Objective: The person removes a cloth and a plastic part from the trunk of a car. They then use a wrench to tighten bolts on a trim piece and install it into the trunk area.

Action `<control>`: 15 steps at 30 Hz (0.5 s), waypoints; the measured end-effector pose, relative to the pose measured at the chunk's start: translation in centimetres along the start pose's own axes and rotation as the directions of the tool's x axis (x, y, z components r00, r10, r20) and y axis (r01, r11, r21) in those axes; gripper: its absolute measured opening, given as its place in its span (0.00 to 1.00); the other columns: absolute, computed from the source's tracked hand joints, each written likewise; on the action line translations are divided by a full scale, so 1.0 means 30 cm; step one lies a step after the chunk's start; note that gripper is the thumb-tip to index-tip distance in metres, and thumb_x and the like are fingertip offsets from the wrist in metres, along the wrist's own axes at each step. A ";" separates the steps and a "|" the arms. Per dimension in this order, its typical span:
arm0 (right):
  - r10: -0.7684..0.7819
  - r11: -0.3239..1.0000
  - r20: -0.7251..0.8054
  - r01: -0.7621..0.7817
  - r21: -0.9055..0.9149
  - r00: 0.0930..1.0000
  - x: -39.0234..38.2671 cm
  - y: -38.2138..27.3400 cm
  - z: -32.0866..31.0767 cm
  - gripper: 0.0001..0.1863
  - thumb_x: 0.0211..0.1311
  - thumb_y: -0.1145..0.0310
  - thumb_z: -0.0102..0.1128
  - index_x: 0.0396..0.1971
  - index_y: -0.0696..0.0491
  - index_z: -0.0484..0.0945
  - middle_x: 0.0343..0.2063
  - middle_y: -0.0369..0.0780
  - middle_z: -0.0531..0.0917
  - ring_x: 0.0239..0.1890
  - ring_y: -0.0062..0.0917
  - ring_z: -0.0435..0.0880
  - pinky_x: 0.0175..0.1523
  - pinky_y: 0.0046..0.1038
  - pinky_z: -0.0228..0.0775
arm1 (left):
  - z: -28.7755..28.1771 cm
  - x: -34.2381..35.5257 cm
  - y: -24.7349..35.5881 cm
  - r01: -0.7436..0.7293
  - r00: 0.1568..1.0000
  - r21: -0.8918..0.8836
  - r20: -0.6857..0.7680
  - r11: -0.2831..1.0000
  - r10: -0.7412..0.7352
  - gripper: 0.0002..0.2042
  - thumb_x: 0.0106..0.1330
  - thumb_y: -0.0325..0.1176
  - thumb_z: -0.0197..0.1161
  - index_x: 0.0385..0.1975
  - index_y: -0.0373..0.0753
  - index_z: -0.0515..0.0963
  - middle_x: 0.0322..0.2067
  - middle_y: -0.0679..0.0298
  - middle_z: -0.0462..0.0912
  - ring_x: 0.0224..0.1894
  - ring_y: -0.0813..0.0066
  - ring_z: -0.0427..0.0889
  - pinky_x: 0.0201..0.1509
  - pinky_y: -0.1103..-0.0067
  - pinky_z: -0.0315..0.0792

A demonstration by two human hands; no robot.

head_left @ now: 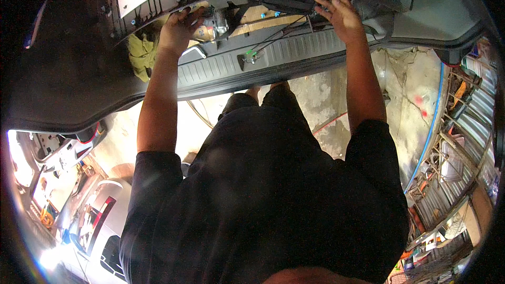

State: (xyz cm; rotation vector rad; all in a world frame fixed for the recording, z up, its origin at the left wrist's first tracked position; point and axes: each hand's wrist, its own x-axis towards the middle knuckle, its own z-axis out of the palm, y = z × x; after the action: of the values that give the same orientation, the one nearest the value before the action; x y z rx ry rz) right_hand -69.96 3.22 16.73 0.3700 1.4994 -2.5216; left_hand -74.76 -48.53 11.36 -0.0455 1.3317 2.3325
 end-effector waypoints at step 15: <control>0.021 0.874 -0.451 0.202 0.442 0.892 0.506 0.410 -0.229 0.19 0.71 0.61 0.64 0.58 0.48 0.76 0.48 0.39 0.85 0.45 0.36 0.86 0.48 0.41 0.84 | 0.248 0.209 -0.429 -0.211 0.977 0.972 0.214 -0.105 0.015 0.17 0.64 0.42 0.68 0.49 0.44 0.86 0.44 0.50 0.89 0.44 0.48 0.88 0.52 0.61 0.82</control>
State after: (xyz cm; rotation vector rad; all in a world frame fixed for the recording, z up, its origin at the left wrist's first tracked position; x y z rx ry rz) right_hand -80.14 2.98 -1.30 1.0354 0.9834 -3.0201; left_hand -73.85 -34.55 3.36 0.7380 2.7207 0.6619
